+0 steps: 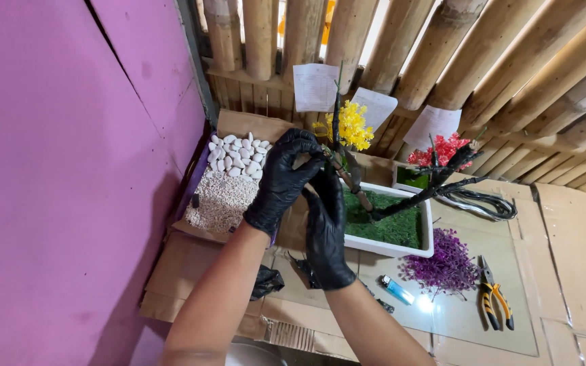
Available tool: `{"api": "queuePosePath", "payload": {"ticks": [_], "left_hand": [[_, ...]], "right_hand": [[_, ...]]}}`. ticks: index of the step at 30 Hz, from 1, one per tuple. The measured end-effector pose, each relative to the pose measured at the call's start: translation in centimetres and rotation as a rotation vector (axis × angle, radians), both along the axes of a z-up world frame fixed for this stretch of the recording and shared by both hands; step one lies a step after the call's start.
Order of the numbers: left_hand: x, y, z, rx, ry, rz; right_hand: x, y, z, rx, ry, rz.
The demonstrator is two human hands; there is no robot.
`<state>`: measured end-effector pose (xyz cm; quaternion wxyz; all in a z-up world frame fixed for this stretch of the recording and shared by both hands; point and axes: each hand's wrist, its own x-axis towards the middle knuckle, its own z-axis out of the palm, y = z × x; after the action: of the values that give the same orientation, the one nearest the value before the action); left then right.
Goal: The person wraps black electrical tape around the branches of a small artificial bonsai tree. They tear off pieces of tape, wrap them around the stems, and smooth them down with their gloved hands.
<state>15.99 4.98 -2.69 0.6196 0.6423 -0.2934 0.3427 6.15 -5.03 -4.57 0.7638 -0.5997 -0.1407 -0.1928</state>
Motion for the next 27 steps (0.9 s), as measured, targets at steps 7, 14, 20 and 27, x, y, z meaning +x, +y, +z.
{"api": "queuePosePath", "payload": {"ticks": [7, 14, 20, 27], "left_hand": [[-1.0, 0.6, 1.1, 0.081, 0.057, 0.109], [-2.1, 1.0, 2.6, 0.152, 0.093, 0.177], [-2.4, 0.8, 3.3, 0.13, 0.09, 0.226], [-1.8, 1.4, 3.0, 0.23, -0.022, 0.184]], "right_hand": [[5.1, 2.3, -1.7, 0.93, 0.315, 0.411], [9.1, 1.3, -5.5, 1.101, 0.349, 0.688], [8.1, 1.5, -2.9, 1.291, 0.436, 0.747], [9.1, 1.8, -3.2, 1.338, 0.548, 0.712]]}}
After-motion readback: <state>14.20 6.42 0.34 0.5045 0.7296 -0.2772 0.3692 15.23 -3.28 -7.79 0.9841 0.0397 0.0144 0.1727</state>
